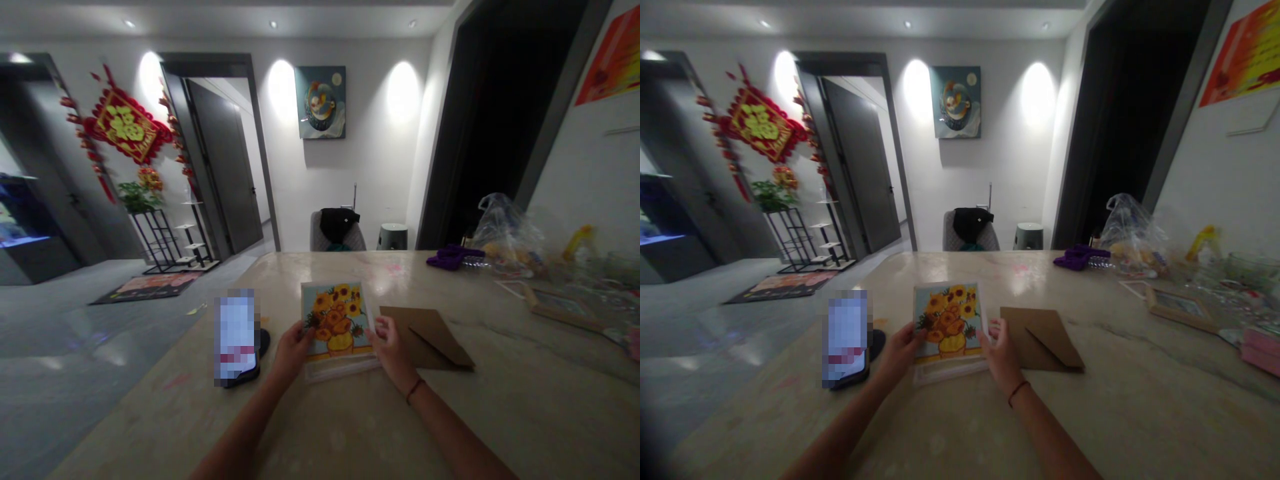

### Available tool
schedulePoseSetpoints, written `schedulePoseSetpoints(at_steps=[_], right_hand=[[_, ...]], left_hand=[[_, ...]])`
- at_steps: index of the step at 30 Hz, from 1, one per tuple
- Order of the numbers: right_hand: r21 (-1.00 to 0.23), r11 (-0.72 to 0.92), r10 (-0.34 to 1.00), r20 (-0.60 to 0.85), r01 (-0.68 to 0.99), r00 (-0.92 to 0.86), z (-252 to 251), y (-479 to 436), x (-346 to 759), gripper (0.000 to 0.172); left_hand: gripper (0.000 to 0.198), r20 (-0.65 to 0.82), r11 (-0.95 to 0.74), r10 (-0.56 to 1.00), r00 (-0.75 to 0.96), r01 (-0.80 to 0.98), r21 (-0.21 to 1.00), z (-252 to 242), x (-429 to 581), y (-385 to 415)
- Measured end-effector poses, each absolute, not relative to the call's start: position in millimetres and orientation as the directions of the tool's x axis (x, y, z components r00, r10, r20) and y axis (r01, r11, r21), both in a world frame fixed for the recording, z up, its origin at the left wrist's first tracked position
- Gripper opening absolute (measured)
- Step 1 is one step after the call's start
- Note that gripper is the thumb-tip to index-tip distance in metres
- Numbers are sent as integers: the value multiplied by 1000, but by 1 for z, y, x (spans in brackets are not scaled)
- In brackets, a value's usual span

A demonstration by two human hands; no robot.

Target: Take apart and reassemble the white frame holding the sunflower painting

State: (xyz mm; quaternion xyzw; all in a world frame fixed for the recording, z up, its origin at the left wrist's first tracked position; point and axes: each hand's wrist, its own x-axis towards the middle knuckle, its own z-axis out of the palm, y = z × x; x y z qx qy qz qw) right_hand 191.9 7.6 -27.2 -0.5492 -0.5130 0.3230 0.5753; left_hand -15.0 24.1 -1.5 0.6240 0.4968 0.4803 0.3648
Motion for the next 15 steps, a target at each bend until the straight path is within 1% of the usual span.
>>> schedulePoseSetpoints(at_steps=[2,3,5,7,9,10,12,13,15], right_hand=[[-971,208,956,227,119,187,-24,10,197,40],[-969,219,961,234,115,144,-23,10,200,37],[-964,228,959,246,135,138,-20,12,210,31],[-971,208,943,232,121,240,-20,16,223,30],[-985,173,912,168,20,373,-24,20,235,28],[-987,154,894,119,-48,432,-26,22,240,27],[-980,120,869,28,-157,494,-32,25,245,25],[-975,106,866,-5,-194,499,-35,26,245,24],[-967,85,877,-41,-239,479,-39,27,241,23]], left_hand=[[39,207,-227,971,119,183,957,1,-10,21],[39,202,-227,969,141,192,955,3,-9,19],[38,220,-249,967,126,309,918,4,-8,17],[38,264,-241,964,31,516,822,4,-12,17],[38,303,-148,949,-91,720,678,2,-18,18],[38,309,-89,942,-131,791,606,1,-20,19],[41,285,-5,946,-154,873,488,-1,-23,19],[43,265,10,953,-145,892,452,-2,-23,18],[44,238,-1,965,-109,907,421,-4,-22,18]])
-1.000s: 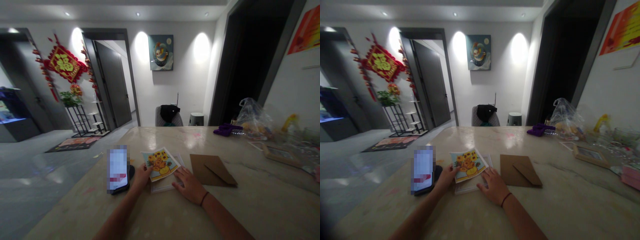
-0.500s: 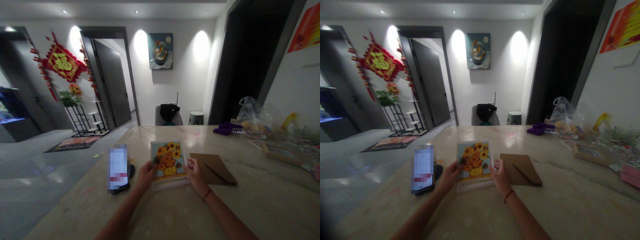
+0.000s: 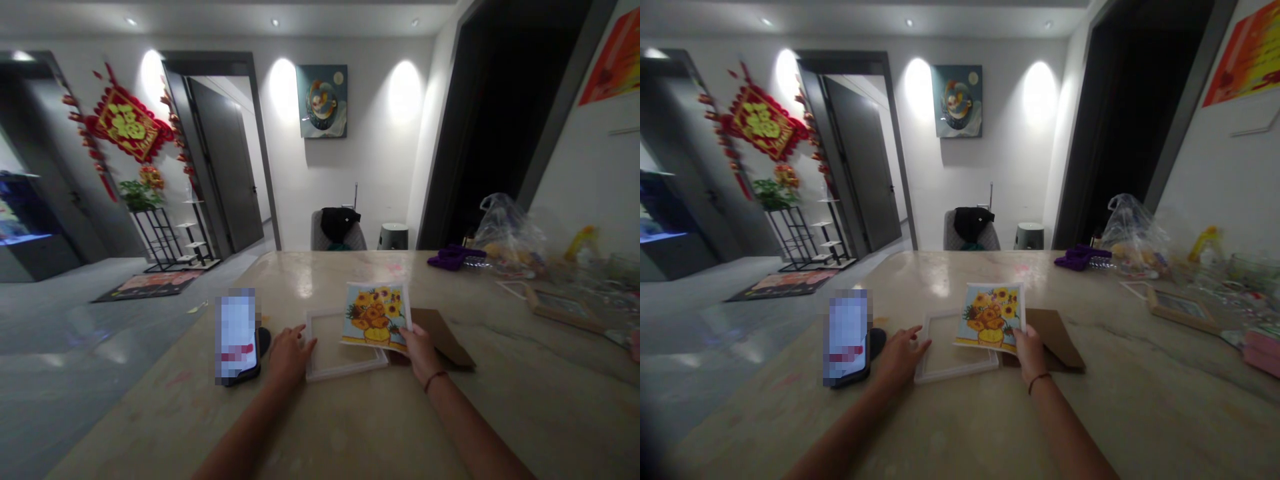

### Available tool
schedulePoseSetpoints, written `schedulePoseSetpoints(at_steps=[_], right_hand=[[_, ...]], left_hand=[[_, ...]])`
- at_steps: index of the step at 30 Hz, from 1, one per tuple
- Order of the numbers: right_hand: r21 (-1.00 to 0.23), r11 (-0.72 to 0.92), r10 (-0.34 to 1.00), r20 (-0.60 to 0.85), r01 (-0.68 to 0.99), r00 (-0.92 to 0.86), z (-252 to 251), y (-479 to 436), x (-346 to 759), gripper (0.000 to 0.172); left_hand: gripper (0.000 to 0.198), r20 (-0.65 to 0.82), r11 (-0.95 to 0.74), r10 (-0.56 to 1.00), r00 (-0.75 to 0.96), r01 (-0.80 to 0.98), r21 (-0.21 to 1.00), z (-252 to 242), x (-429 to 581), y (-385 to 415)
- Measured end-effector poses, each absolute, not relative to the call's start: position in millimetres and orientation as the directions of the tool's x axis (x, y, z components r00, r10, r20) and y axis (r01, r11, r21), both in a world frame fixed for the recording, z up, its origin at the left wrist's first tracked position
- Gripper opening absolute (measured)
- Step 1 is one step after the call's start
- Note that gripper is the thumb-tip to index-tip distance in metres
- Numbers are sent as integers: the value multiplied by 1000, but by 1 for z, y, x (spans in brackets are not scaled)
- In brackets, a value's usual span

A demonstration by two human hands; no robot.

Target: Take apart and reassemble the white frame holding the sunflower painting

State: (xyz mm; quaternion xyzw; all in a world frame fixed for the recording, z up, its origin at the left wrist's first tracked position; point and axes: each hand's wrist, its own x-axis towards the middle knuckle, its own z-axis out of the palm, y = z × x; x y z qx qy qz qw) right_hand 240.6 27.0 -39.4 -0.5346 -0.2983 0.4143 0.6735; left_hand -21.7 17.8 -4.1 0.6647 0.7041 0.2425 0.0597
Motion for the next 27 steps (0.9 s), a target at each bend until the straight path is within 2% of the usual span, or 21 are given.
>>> schedulePoseSetpoints(at_steps=[3,7,12,17,19,21,24,27], right_hand=[[-946,58,901,-88,-318,424,-41,25,230,22],[-897,-5,920,-177,-442,348,-37,21,222,22],[-862,-58,928,-233,-504,291,-32,17,221,22],[-851,-9,925,-207,-524,320,-26,17,224,20],[-849,13,915,-203,-528,349,-25,18,226,19],[-852,34,905,-196,-523,378,-24,19,228,18],[-861,57,894,-181,-506,409,-25,19,229,19],[-867,66,897,-165,-494,410,-27,19,229,19]], left_hand=[[44,236,-37,969,-75,899,437,-7,-18,18],[45,205,-3,969,-140,819,574,-8,-15,21],[45,175,-35,969,-175,605,796,1,-19,23],[42,25,51,978,-206,353,934,7,-24,23],[41,9,70,978,-206,372,926,6,-21,23],[40,37,57,983,-180,490,870,5,-17,21],[38,110,31,984,-141,742,670,7,-9,15],[37,148,37,982,-119,884,466,10,-6,11]])
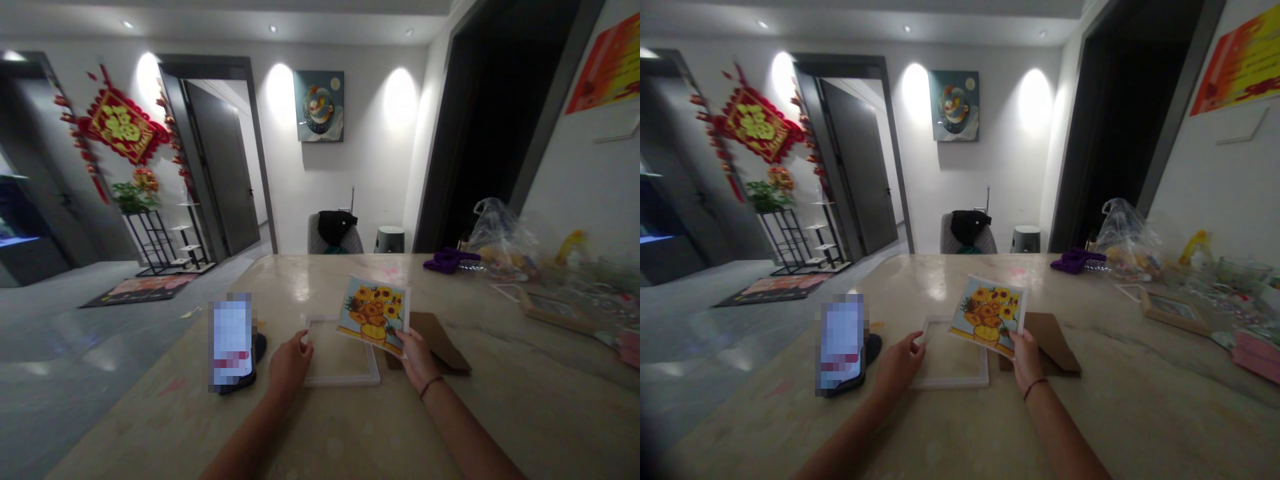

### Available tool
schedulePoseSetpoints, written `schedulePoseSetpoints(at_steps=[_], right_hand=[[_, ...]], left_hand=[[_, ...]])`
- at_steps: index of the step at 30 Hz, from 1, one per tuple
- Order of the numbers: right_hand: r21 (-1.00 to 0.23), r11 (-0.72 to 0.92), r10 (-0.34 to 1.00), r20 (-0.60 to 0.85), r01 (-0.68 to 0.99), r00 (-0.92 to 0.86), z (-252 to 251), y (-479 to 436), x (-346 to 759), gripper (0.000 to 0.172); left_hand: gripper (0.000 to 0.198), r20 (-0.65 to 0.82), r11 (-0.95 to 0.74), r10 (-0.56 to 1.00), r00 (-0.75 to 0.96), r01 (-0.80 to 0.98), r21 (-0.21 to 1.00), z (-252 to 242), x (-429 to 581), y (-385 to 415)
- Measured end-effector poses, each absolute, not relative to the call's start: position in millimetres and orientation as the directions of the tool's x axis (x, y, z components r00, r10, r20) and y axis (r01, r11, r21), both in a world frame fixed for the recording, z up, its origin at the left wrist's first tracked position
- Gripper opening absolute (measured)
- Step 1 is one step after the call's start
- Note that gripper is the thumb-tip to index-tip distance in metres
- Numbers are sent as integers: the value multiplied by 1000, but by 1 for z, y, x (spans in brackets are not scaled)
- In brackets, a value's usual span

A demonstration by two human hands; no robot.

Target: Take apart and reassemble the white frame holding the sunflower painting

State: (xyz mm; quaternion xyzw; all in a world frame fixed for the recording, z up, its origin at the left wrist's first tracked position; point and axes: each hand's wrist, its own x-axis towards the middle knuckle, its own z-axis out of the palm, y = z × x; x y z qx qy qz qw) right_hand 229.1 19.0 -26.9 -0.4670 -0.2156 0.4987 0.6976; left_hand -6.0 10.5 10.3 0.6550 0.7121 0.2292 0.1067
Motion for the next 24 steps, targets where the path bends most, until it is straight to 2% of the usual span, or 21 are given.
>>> schedulePoseSetpoints(at_steps=[5,11,16,18,20,22,24], right_hand=[[-891,84,904,-121,-446,411,-32,22,232,16],[-896,97,896,-111,-434,430,-36,25,235,20],[-883,94,901,-121,-460,416,-31,23,234,21],[-881,86,905,-125,-464,406,-28,21,232,22],[-886,86,921,-104,-455,376,-25,19,229,23],[-898,87,945,-62,-431,320,-22,17,225,26],[-915,89,968,-14,-394,252,-20,15,221,30]], left_hand=[[36,204,10,975,-88,935,355,12,-8,9],[37,163,50,981,-102,954,296,8,-9,10],[35,190,23,979,-74,966,256,8,-11,10],[36,224,28,970,-98,955,295,11,-13,9],[39,261,18,957,-130,919,394,15,-15,9],[44,256,-40,958,-129,825,564,16,-15,11],[51,180,-88,981,-73,662,745,15,-14,14]])
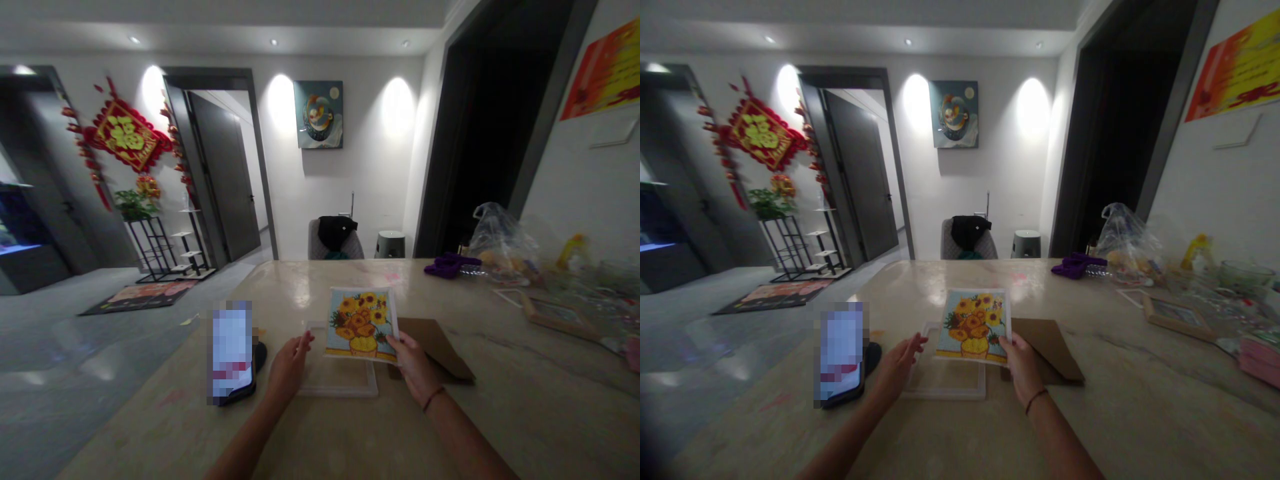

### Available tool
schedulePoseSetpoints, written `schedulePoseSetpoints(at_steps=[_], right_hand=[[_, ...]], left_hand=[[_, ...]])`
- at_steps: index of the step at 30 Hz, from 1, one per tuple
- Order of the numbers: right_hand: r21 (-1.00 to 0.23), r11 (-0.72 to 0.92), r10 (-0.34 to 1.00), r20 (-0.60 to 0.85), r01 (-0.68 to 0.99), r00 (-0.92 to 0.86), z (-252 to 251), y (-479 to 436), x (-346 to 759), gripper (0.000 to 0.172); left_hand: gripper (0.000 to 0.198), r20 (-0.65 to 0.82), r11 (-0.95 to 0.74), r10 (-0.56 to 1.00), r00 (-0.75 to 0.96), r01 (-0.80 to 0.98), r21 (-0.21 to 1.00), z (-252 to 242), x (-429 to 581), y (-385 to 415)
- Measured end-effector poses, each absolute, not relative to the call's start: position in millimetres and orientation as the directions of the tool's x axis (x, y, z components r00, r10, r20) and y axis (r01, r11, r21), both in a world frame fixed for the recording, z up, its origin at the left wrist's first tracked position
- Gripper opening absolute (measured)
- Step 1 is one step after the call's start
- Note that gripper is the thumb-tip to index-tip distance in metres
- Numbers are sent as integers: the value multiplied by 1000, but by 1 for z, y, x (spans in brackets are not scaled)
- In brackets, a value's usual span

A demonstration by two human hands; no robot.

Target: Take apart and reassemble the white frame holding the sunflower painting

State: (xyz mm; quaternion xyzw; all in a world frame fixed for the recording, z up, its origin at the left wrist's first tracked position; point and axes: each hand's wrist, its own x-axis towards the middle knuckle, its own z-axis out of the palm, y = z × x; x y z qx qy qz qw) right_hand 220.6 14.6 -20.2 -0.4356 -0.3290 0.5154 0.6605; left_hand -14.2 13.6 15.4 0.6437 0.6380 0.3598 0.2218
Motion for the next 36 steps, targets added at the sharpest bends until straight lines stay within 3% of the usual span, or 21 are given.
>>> schedulePoseSetpoints(at_steps=[3,6,9,10,12,14,16,18,21,26,30,33,36], right_hand=[[-941,120,981,65,-315,180,-16,11,214,35],[-965,190,968,154,-179,199,-9,6,210,40],[-909,372,847,415,188,333,-3,-3,207,48],[-826,426,776,544,370,321,-1,-6,205,51],[-555,480,665,735,679,132,1,-13,201,54],[-283,498,623,775,820,-111,0,-17,194,50],[-93,481,590,770,872,-243,-4,-17,187,43],[14,438,548,789,899,-279,-8,-14,184,38],[52,418,498,822,907,-277,-13,-6,188,36],[-77,489,496,844,869,-204,-13,-3,209,36],[-454,559,607,794,694,31,-6,-6,213,33],[-751,512,725,638,418,259,3,-10,207,22],[-928,353,821,366,115,437,13,-14,194,22]], left_hand=[[48,47,-83,995,88,461,884,12,-10,15],[41,56,-110,987,150,383,917,11,-6,13],[40,106,-133,990,91,375,918,14,-6,11],[41,120,-138,990,72,379,915,15,-7,10],[41,141,-143,989,33,386,911,18,-9,10],[41,149,-138,989,-1,384,913,20,-10,10],[41,137,-122,990,-15,371,921,21,-9,8],[43,119,-108,993,-12,338,935,23,-5,4],[46,97,-96,995,9,264,960,25,4,-2],[48,27,-39,991,130,92,995,30,14,-10],[57,-51,62,977,209,-45,997,31,12,-11],[60,-119,135,965,235,-53,989,29,10,-9],[62,-168,185,957,238,-53,981,26,9,-8]])
